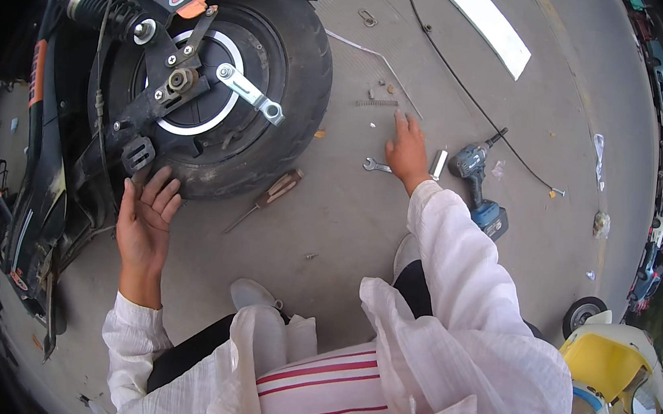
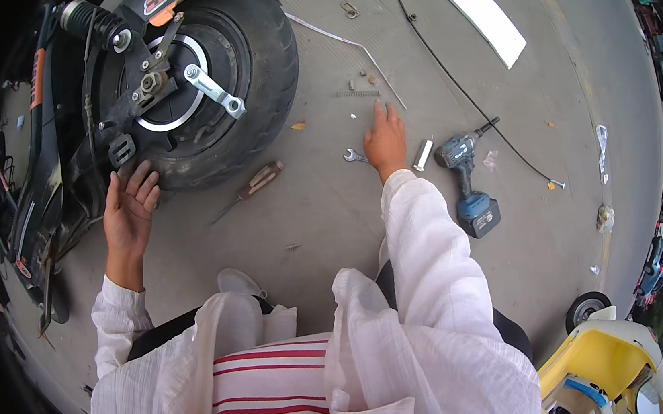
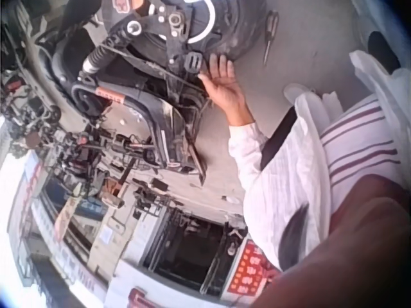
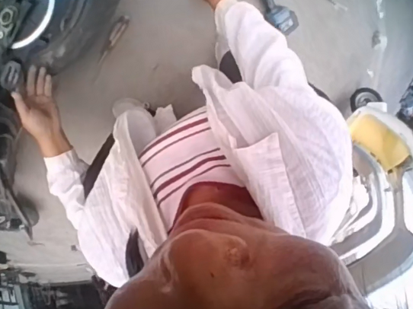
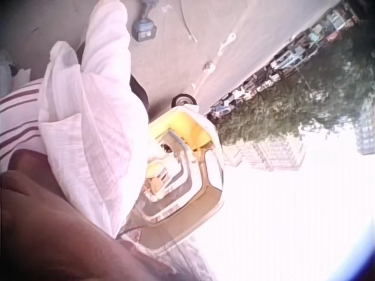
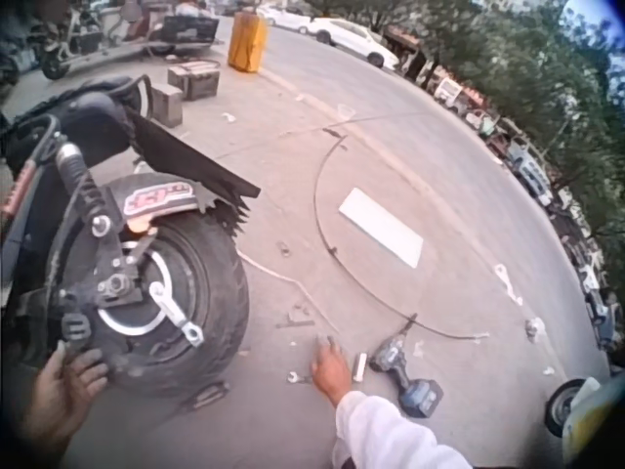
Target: The person repairs the rear wheel assembly of a scooter, using a wrench and an impact driver to tighten bolts and secure the brake components. The person adjusts the wheel and brake parts, then uses tools to fasten them in place.
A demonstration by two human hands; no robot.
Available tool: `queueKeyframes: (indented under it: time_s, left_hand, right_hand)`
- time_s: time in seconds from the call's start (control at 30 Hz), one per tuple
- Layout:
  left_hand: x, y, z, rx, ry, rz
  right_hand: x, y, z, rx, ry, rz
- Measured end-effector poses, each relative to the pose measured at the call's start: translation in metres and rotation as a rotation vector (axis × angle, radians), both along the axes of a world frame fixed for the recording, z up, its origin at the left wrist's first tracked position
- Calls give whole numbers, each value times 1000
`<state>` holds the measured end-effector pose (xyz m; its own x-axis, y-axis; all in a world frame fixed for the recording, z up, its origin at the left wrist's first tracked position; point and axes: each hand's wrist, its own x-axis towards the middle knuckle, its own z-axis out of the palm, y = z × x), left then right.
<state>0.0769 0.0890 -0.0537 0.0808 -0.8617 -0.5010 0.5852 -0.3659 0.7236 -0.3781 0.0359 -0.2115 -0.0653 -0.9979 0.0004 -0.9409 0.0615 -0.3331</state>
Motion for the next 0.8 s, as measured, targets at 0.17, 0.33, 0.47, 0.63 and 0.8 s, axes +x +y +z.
queueKeyframes:
  time_s: [0.17, 0.33, 0.47, 0.63, 0.8]
  left_hand:
    - [-4, -2, 3, -2, 2, 12]
    - [1, 4, 1, 24, 17, 41]
    - [1, -1, 1, 16, 10, 29]
    - [-2, -6, 6, -11, 10, 70]
    - [-6, -10, 3, -63, -10, 95]
  right_hand:
    - [24, -47, -5, 151, -58, -14]
    - [43, -34, -8, 299, 230, 35]
    - [46, -6, 5, 256, 269, 104]
    - [46, 19, 13, 184, 151, 65]
    - [37, 45, 14, 184, 124, -35]
